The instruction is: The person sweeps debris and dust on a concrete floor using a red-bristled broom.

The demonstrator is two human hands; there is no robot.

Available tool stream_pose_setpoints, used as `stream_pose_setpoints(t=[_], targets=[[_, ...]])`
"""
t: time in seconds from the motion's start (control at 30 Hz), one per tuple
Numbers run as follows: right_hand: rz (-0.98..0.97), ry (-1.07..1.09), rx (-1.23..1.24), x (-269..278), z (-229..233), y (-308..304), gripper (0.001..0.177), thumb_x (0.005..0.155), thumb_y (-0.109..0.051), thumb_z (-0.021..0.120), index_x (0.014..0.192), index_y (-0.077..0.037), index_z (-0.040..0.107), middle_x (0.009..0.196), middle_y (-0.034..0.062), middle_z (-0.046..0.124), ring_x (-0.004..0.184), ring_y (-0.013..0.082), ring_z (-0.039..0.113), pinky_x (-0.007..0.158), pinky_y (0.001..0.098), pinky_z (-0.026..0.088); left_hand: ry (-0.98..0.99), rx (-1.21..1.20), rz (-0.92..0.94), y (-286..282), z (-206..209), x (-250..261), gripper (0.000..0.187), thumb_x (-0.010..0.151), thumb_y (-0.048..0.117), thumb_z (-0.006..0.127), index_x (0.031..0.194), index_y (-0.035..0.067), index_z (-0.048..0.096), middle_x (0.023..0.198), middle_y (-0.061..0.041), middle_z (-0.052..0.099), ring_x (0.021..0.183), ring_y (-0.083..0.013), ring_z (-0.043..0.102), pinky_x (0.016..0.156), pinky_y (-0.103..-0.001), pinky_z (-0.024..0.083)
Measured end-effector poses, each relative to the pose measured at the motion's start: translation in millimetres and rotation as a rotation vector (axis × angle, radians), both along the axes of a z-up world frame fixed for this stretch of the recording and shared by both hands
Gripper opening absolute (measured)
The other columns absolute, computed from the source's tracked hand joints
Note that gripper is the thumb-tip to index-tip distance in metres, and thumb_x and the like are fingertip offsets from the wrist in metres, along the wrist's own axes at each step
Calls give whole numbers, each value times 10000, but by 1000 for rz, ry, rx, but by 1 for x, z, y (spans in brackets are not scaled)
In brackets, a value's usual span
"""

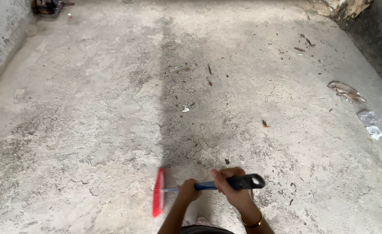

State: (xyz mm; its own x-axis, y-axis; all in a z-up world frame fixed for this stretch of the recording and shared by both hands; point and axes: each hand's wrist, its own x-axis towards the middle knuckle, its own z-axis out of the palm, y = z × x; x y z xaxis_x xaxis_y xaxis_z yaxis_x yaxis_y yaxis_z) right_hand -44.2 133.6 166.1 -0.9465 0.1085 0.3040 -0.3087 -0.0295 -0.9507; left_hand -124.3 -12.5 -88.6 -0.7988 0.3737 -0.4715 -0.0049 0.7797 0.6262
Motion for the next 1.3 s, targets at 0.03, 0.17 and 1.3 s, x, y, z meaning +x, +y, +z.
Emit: stream_pose_setpoints(t=[0.03, 0.17, 1.3], targets=[[-44, -67, 176, 1, 8, -3, 506, 972, -174, 658, 489, -96, 528, 399, 21, 503, 309, 111, 423, 324, 290, 319, 17, 9, -42, 11, 3, 4, 86, 816, 222, 703, 862, 171, 754, 984, -56, 745, 1070, -284, 686, 1121, -779, 189], [-319, 393, 535, 17, 30, -16, 421, 1028, -231, 696, 663, -75, 557, 613, 72, 577, 571, 204, 586, 534, 355, 423, 19, 86, -152, 45, 13, 14, 167, 909, 308, 681, 953, 150, 716, 1027, -83, 708, 1065, -305, 671, 991, -637, 403], [222, 177, 328, -29, 2, 18, 537, 831, 34, 795, 588, -84, 330, 505, 37, 360, 432, 138, 402, 431, 321, 261, 192, 906, 172, 110, 13, -1, 480, 1014, 277, 663, 689, 116, 348, 638, -22, 415, 657, -98, 469, 695, -293, 397]])
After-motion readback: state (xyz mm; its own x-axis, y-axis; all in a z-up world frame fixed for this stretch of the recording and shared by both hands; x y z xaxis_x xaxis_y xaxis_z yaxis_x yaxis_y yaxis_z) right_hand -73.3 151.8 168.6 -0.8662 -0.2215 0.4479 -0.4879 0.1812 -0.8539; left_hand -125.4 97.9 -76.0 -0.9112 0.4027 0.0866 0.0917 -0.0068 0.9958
